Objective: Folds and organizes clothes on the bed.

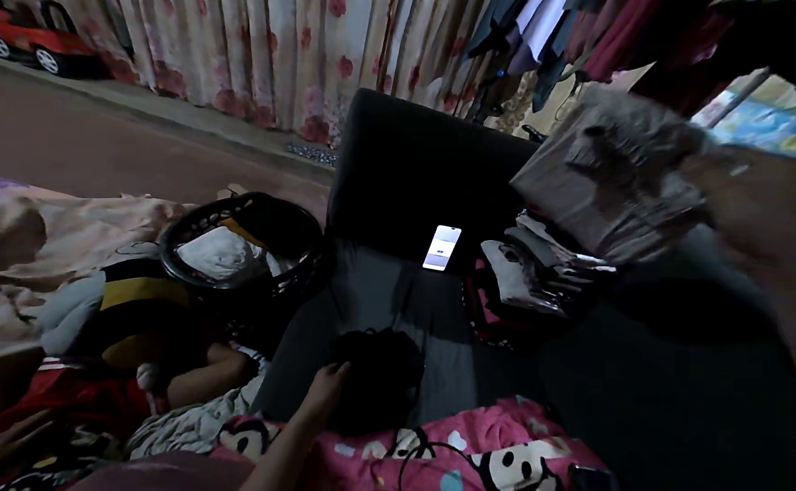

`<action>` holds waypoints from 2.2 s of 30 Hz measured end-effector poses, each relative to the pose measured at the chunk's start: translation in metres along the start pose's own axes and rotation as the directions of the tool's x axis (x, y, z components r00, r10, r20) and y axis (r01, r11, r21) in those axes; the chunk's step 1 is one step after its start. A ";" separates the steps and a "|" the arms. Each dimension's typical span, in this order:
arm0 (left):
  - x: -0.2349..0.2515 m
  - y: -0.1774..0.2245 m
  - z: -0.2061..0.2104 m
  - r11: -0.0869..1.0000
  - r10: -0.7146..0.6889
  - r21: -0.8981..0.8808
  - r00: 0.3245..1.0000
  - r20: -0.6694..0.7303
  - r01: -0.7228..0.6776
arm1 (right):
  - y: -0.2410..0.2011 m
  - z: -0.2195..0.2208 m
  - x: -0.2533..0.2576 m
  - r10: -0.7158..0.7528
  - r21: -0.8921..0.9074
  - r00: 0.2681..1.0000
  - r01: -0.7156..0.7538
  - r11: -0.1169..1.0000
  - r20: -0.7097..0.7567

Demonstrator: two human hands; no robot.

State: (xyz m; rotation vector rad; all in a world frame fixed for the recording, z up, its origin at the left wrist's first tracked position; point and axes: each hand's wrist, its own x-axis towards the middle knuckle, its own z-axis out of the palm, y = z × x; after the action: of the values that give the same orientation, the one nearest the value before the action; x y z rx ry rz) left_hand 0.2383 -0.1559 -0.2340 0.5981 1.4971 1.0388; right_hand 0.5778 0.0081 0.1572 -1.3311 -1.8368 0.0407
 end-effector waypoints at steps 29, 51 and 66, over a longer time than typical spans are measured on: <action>-0.002 0.005 0.000 0.977 -0.077 -0.199 0.997 0.013 0.078 | 0.012 0.275 -0.254 -0.122 0.036 0.361 0.235 0.971 0.925; -0.004 0.001 0.000 0.983 -0.043 -0.176 0.999 0.000 0.042 | 0.014 0.298 -0.281 -0.484 0.215 0.481 0.511 0.832 0.731; 0.006 -0.006 0.001 0.971 -0.088 -0.230 0.991 -0.098 0.064 | 0.008 0.281 -0.289 -0.334 0.181 0.310 0.432 0.883 0.890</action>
State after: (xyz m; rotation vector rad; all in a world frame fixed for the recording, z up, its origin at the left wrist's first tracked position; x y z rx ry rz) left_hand 0.2393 -0.1537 -0.2419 0.3256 1.4565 1.1778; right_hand 0.4269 -0.0983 -0.2018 -0.8784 -3.1216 0.5443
